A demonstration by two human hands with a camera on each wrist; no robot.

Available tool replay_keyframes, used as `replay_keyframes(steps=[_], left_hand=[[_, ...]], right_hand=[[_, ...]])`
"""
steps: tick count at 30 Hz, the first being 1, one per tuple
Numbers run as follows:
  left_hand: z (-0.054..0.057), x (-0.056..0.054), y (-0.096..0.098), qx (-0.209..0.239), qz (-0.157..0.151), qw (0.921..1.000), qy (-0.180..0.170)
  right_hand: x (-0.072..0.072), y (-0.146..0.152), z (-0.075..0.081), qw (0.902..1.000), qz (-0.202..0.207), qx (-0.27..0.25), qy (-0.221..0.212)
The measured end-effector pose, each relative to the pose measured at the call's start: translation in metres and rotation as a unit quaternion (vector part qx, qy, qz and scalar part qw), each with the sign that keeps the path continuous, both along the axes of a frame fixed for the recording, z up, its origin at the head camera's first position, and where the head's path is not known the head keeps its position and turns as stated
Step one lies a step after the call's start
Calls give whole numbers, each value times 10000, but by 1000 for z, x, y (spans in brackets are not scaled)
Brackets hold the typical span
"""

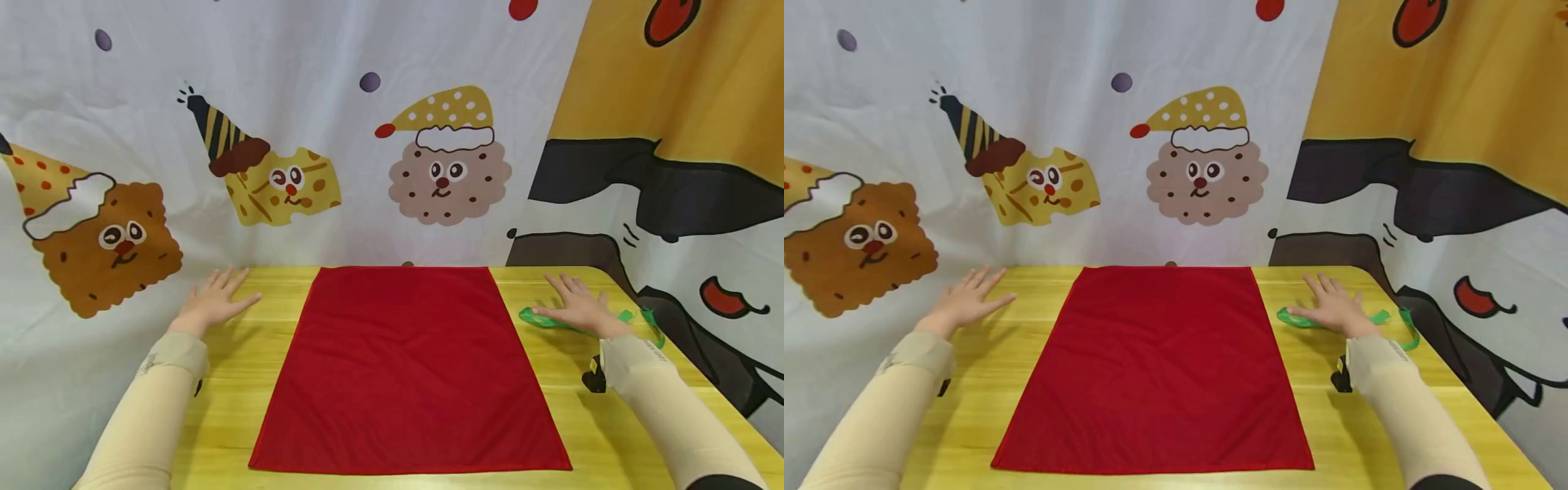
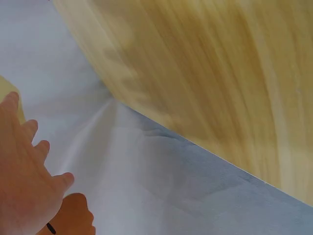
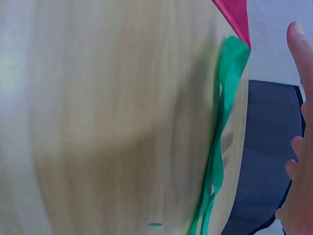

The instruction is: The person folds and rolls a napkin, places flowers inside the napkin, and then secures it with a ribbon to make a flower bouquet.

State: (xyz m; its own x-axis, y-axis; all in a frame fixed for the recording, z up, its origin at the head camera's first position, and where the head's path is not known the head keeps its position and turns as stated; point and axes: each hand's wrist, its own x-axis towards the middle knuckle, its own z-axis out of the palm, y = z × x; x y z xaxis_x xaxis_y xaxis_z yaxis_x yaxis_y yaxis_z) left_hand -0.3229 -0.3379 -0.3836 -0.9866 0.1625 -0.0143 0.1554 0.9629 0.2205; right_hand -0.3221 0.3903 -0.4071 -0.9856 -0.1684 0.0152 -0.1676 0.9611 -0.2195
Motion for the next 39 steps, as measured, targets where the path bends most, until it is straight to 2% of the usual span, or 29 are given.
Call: replay_keyframes(steps=[7,17,30,39], left_hand=[[6,2,-4,11,1,10000,-22],[10,2,-2,-41,-1,10000,-13],[2,7,0,-5,-30,10000,-63],[4,1,2,-58,-32,10000,-57]], right_hand=[[5,0,-4,10000,45,60,53],[-1,-4,10,9995,-117,284,83],[2,8,9,9993,-342,23,-124],[1,9,10,9995,-269,-5,-150]])
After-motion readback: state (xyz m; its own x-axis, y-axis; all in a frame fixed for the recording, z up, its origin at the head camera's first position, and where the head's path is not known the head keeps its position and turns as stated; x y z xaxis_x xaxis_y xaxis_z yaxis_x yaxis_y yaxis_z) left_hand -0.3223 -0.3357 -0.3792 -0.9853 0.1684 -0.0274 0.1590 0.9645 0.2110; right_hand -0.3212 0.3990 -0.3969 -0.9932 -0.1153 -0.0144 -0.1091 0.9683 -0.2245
